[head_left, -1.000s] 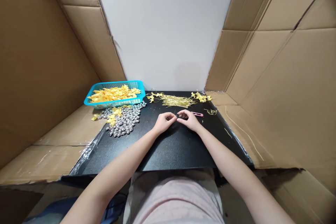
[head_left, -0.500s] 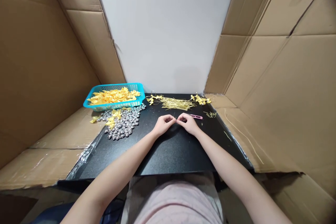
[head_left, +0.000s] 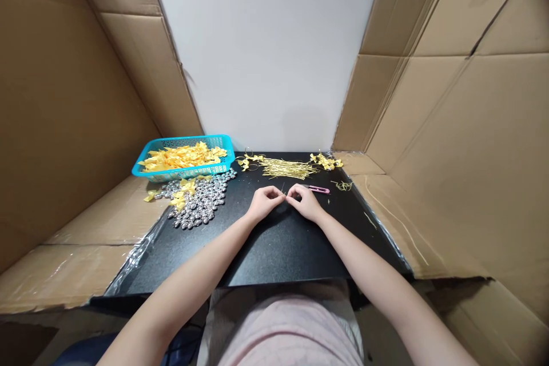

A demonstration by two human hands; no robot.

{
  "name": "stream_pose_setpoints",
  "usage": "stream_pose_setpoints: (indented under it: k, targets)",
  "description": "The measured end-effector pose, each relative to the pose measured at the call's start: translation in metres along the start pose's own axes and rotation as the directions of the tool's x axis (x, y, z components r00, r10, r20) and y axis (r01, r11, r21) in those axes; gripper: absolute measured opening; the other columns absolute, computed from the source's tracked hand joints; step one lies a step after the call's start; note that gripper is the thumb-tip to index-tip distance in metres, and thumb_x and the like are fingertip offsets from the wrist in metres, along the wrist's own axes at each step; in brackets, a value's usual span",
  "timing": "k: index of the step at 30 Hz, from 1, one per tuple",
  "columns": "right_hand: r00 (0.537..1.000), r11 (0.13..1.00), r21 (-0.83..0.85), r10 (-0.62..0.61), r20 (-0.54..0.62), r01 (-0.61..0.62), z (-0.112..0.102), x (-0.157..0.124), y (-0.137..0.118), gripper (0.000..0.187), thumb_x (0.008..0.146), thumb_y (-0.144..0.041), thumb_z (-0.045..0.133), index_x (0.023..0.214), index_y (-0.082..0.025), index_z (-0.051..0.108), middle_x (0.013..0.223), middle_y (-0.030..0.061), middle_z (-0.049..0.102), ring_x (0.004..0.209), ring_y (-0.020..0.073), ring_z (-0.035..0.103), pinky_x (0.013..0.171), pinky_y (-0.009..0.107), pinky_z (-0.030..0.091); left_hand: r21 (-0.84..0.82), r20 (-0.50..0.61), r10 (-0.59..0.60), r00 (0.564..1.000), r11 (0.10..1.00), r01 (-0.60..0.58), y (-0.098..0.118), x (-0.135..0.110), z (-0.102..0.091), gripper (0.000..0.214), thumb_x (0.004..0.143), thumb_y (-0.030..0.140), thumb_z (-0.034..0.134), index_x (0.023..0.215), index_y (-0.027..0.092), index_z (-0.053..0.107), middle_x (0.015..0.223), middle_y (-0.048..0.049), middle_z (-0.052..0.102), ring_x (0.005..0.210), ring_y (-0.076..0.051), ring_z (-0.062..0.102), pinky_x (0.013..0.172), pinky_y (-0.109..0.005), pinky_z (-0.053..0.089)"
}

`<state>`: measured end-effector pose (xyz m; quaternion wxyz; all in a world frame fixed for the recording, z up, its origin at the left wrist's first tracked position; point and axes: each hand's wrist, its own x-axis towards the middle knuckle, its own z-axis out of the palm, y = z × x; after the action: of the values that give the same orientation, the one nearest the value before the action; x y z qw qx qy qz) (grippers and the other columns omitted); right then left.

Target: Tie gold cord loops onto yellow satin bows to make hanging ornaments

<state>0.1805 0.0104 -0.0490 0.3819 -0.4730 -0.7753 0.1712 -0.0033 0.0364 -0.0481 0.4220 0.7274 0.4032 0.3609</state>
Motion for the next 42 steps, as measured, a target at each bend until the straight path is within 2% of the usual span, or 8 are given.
stream_pose_setpoints:
  k: [12,25,42]
  targets:
    - [0.999,0.999,-0.019,-0.04,-0.01,0.04,0.0006,-0.0004,0.0021,0.026,0.094,-0.034,0.057,0.112,-0.016,0.061,0.111,0.0069,0.065,0.093,0.0178,0.065,0.081,0.038,0.056,-0.084,-0.029,0.052,0.998,0.995,-0.055,-0.0049,0.0025,0.0026,0.025,0.092,0.032,0.06,0.108,0.013,0.062,0.101,-0.0058,0.066,0.083,-0.017,0.065,0.073,-0.035,0.057]
    - [0.997,0.997,-0.037,-0.066,-0.04,0.065,0.0009,0.0002,0.0058,0.026,0.094,-0.034,0.058,0.111,-0.016,0.061,0.109,0.0064,0.065,0.091,0.017,0.065,0.079,0.037,0.056,-0.087,-0.018,0.059,0.998,0.994,-0.061,-0.0051,0.0027,0.0031,0.024,0.092,0.032,0.06,0.107,0.013,0.062,0.1,-0.0056,0.066,0.083,-0.016,0.065,0.073,-0.035,0.057]
    - [0.991,0.99,-0.077,-0.123,-0.061,0.118,-0.004,-0.0005,0.0008,0.023,0.094,-0.035,0.057,0.104,-0.015,0.063,0.103,0.0052,0.066,0.088,0.016,0.064,0.079,0.036,0.055,0.086,0.01,0.024,1.0,0.996,-0.025,0.0035,-0.0029,0.0015,0.025,0.092,0.033,0.06,0.107,0.013,0.063,0.104,-0.0063,0.066,0.087,-0.018,0.065,0.076,-0.036,0.057]
